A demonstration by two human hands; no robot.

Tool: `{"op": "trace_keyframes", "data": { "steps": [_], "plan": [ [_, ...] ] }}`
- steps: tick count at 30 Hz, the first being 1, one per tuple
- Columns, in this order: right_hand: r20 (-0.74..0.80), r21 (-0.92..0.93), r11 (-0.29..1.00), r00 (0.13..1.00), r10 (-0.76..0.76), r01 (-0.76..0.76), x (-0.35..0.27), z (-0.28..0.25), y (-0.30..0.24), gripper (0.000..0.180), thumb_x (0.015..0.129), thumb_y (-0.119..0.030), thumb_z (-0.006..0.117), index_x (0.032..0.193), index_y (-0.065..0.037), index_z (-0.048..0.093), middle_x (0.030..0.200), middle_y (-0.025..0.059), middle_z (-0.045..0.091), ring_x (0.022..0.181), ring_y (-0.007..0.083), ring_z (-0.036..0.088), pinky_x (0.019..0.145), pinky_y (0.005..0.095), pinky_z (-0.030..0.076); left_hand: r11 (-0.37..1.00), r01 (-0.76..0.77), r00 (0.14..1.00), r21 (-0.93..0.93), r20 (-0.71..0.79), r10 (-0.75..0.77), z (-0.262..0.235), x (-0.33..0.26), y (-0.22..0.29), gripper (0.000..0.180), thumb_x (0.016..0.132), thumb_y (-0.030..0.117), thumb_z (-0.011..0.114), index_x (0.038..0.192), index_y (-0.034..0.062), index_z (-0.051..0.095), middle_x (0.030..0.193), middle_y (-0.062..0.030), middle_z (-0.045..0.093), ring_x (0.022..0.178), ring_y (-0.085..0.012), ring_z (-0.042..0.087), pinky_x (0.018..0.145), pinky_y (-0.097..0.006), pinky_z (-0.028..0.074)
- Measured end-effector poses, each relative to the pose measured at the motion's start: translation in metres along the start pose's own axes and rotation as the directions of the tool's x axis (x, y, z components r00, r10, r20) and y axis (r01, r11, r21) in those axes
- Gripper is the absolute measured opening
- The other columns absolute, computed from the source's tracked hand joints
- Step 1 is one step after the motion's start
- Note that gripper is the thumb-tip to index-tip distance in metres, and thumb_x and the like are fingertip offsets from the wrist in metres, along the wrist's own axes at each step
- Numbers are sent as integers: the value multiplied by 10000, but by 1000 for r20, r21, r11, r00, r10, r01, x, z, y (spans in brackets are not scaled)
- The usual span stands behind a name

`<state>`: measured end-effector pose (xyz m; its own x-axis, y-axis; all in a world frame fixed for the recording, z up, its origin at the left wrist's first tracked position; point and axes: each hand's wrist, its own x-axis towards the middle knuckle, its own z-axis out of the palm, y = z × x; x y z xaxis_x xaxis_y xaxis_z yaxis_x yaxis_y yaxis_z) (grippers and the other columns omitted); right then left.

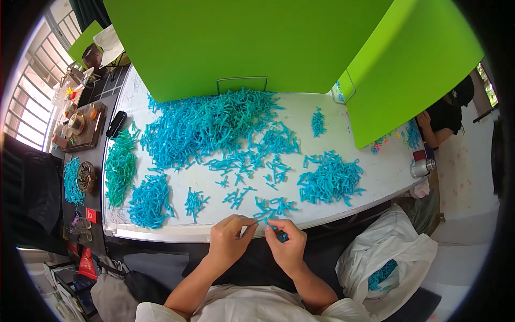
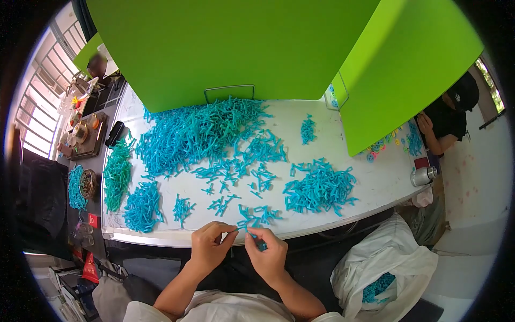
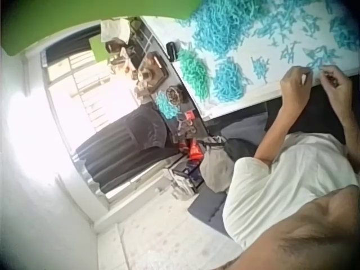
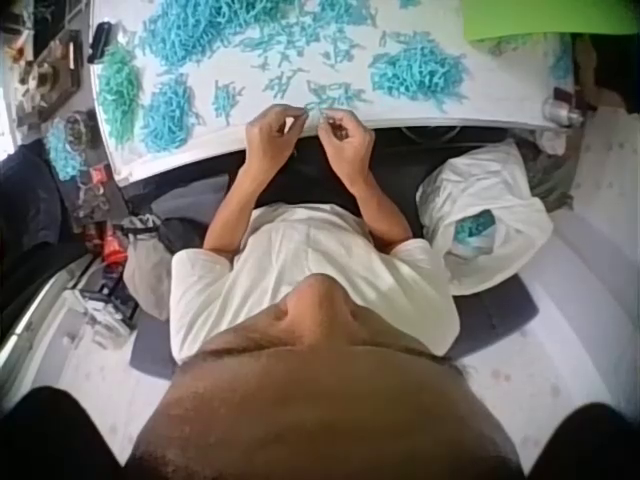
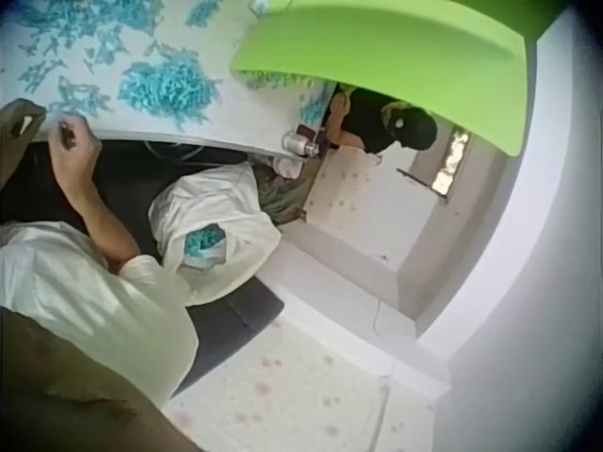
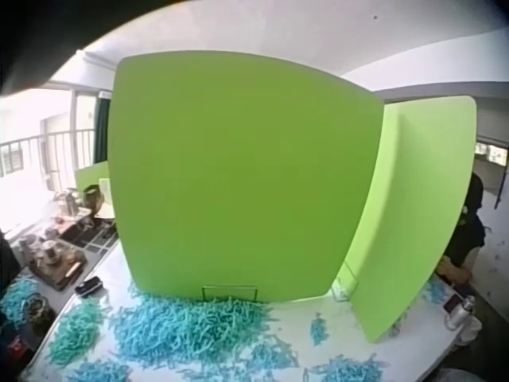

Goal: Sorting and inspecting blue shredded paper pieces on a desk.

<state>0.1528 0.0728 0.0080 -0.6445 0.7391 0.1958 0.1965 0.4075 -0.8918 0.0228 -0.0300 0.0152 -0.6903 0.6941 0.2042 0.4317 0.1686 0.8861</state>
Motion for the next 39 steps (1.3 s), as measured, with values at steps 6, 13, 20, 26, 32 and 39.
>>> {"op": "trace_keyframes", "data": {
  "steps": [6,13,20,26,32,39],
  "plan": [
    [326,443,705,832,449,-554,-5,-17,0,146,950,-46,691,1076,26,699,820,115,728,633,84,644,492,195,463,951,263,959,-162,154,-239,3,-16,-4,114,823,-1,802,919,4,741,760,-13,685,573,-28,506,496,-222,385],
    [255,488,719,869,424,-494,-13,-20,5,219,983,-121,678,1146,25,682,916,129,723,659,109,644,487,208,464,841,446,894,-307,205,-399,18,2,-1,123,834,89,813,918,13,764,767,-50,706,603,-57,554,563,-227,437],
    [220,723,361,691,688,-589,3,-42,17,441,1083,-410,431,1096,-18,633,976,131,693,804,236,708,642,332,569,966,6,997,257,72,-25,33,19,-8,177,787,114,822,954,78,776,811,-83,640,661,-238,624,594,-361,507],
    [384,804,129,673,633,-580,11,-36,9,441,1086,-405,422,1144,-14,617,1067,138,689,1043,257,676,903,375,543,987,-141,969,81,215,121,16,13,41,236,765,129,821,992,102,760,844,-91,601,727,-267,641,611,-373,524],
    [450,755,150,672,588,-638,7,-29,0,480,1083,-414,431,1260,1,593,1202,124,646,1061,208,631,914,354,512,923,-354,887,154,369,278,26,13,34,351,698,107,803,1039,108,718,871,-81,590,752,-264,648,626,-364,536],
    [478,767,198,749,459,-610,3,-34,-2,431,1063,-366,523,1291,-10,608,1187,89,662,1031,153,648,884,327,552,926,269,869,-264,481,-116,12,21,30,173,892,63,738,1062,56,705,857,-70,631,734,-166,637,644,-307,519]
  ]
}}
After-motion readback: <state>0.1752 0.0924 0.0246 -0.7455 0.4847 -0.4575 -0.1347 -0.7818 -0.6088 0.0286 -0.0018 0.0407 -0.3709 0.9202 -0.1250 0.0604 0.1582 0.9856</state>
